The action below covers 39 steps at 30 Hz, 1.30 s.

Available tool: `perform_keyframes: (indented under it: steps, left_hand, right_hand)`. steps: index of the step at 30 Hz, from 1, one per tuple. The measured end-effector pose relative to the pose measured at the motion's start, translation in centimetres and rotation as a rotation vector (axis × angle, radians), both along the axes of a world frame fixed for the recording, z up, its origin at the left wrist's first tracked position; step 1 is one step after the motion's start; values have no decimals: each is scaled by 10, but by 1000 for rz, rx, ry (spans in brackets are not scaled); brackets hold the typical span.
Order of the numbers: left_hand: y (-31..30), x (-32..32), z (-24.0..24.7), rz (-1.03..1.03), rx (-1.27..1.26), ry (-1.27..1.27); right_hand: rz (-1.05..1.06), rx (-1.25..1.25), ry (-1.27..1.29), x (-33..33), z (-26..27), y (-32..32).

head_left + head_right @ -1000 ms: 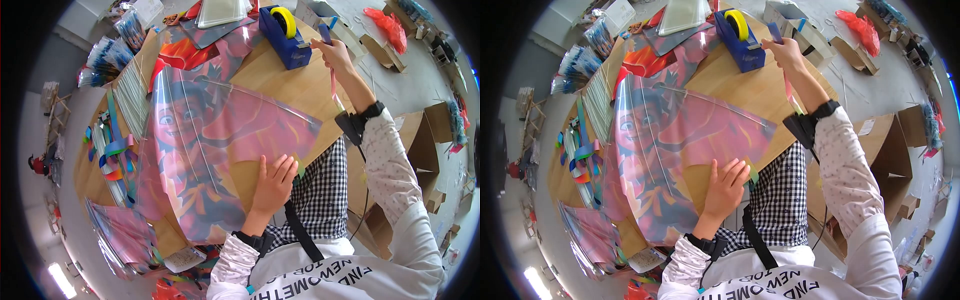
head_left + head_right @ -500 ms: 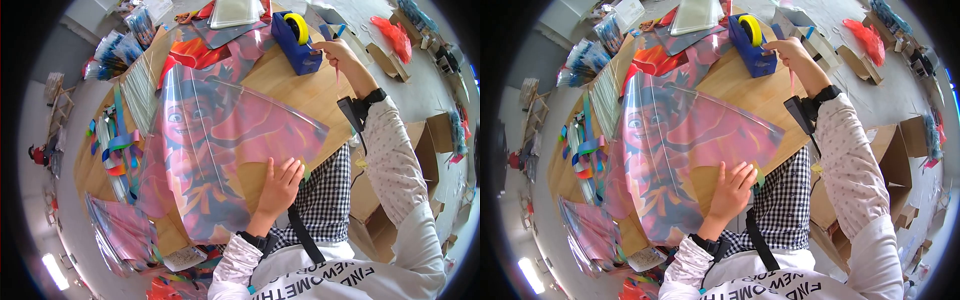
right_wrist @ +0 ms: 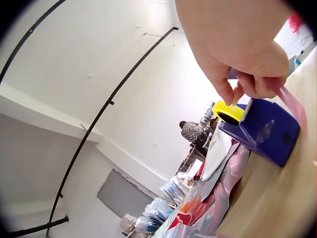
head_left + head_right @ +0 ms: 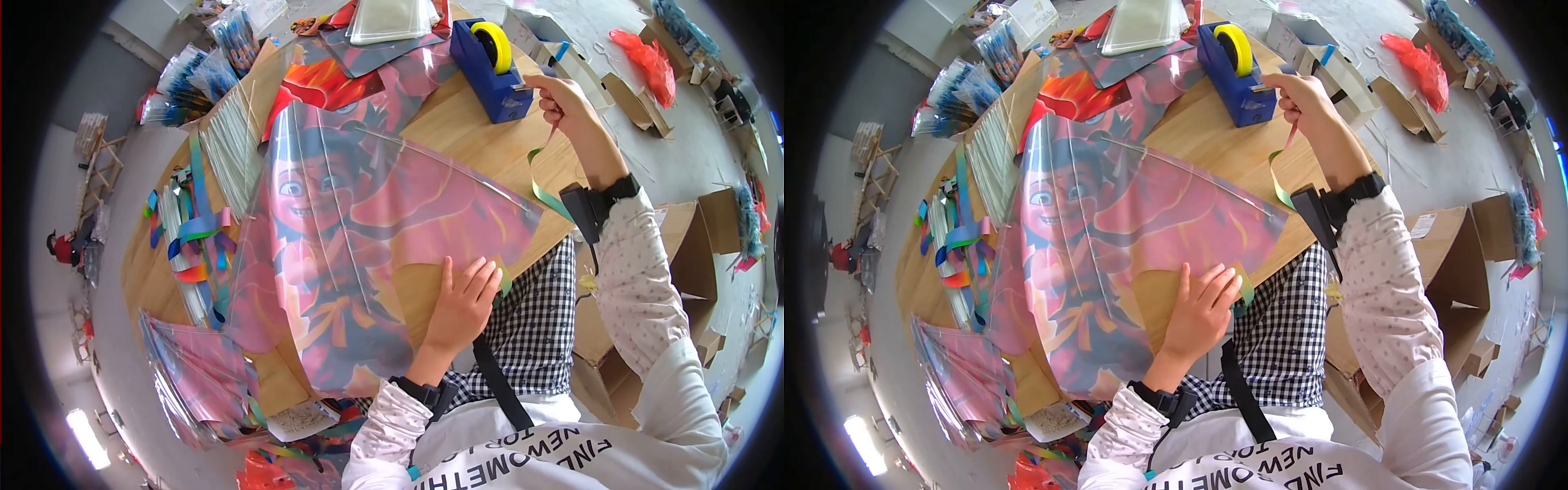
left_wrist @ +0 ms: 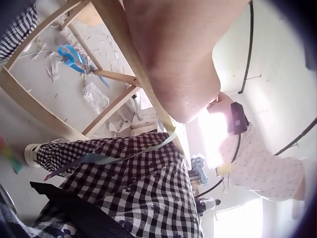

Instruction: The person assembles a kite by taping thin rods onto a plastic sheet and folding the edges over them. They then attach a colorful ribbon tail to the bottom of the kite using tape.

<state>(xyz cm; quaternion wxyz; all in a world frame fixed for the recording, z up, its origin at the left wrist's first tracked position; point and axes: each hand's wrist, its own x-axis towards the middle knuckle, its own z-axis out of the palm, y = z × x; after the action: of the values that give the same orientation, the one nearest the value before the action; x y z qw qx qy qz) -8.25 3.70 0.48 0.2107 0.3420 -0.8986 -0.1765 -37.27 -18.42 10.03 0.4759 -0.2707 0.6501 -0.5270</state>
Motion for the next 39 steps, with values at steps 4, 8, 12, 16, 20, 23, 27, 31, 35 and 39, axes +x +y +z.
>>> perform_keyframes:
  steps: [4,8,12,16,20,23,27,31,35,39]
  left_hand:
    - [1,0,3,-1,11,-33]
    - [1,-1,4,-3,30,-19]
    - [1,0,3,0,18,-9]
    - [1,-2,2,7,-16,-13]
    - [-4,-1,3,-9,-19,8]
    - [5,1,0,10,-15,-7]
    - [0,-2,4,-4,-2,-38]
    - [0,-1,4,3,6,-31]
    - [0,-1,7,2,35,-18]
    - [0,-1,7,-2,39,-11]
  right_hand:
    - [39,-4,-100,-8,-8,12]
    - [5,9,-184,-6,-15,13]
    - [-28,-30,-95,-4,-33,16]
    - [-111,-129,-16,12,-45,24]
    - [-246,-27,-191,39,-75,57]
    - [8,-196,-107,50,-55,93]
    - [173,-146,116,60,4,153]
    - [225,-75,151,59,23,206]
    - [266,-83,228,62,-14,236]
    - [194,-80,127,81,-35,243]
